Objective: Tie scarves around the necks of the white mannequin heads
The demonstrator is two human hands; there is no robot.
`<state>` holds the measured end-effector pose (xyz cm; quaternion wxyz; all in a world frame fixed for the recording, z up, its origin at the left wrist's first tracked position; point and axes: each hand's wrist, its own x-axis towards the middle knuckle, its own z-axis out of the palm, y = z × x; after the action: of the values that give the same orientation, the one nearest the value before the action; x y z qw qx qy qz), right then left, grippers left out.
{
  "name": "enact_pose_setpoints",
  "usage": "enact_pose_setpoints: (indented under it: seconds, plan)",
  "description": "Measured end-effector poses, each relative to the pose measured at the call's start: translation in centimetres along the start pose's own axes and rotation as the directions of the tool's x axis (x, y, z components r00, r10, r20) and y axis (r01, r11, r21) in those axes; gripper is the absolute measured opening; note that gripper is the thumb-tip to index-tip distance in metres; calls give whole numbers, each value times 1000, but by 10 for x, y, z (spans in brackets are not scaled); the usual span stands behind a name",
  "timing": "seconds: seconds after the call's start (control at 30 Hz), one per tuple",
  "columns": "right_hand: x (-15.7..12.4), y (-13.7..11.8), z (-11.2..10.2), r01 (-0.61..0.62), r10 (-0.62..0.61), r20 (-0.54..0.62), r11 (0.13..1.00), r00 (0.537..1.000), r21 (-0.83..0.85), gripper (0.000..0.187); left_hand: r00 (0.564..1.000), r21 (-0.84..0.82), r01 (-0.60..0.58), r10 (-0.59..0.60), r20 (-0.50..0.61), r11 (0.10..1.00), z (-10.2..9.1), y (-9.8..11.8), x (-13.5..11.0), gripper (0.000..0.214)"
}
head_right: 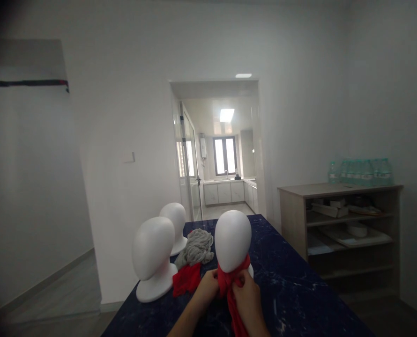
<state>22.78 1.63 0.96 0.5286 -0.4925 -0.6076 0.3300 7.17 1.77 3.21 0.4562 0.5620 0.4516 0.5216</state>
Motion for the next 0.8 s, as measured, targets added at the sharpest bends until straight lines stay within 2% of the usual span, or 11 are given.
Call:
enact_pose_setpoints:
  seconds: [0.1,0.27,0.4,0.47,0.57,0.67,0.8]
  plan:
    - [-1,-3,1,-9,7,21,998,1000,70,11,1000,-3,-16,16,-8,1000,0,1,2,32]
    - [-3,-9,3,-81,31,159,944,987,319,22,999,-25,-51,52,15,998,6,8,0,41]
    - [-2,-13,7,-174,93,212,897,973,405,31,985,14,-168,167,45,986,10,17,-9,49]
    - [0,-14,9,-187,115,197,898,974,399,36,974,39,-225,223,46,974,11,19,-13,50]
    - [6,-12,9,-164,126,144,939,982,301,37,970,57,-241,240,30,969,13,14,-14,45]
    - [14,-8,7,-133,113,132,979,985,154,26,978,-10,-207,207,-7,978,19,3,-7,41]
    - [23,1,4,-92,83,130,994,988,66,19,995,-198,-99,99,-10,975,22,-13,6,56]
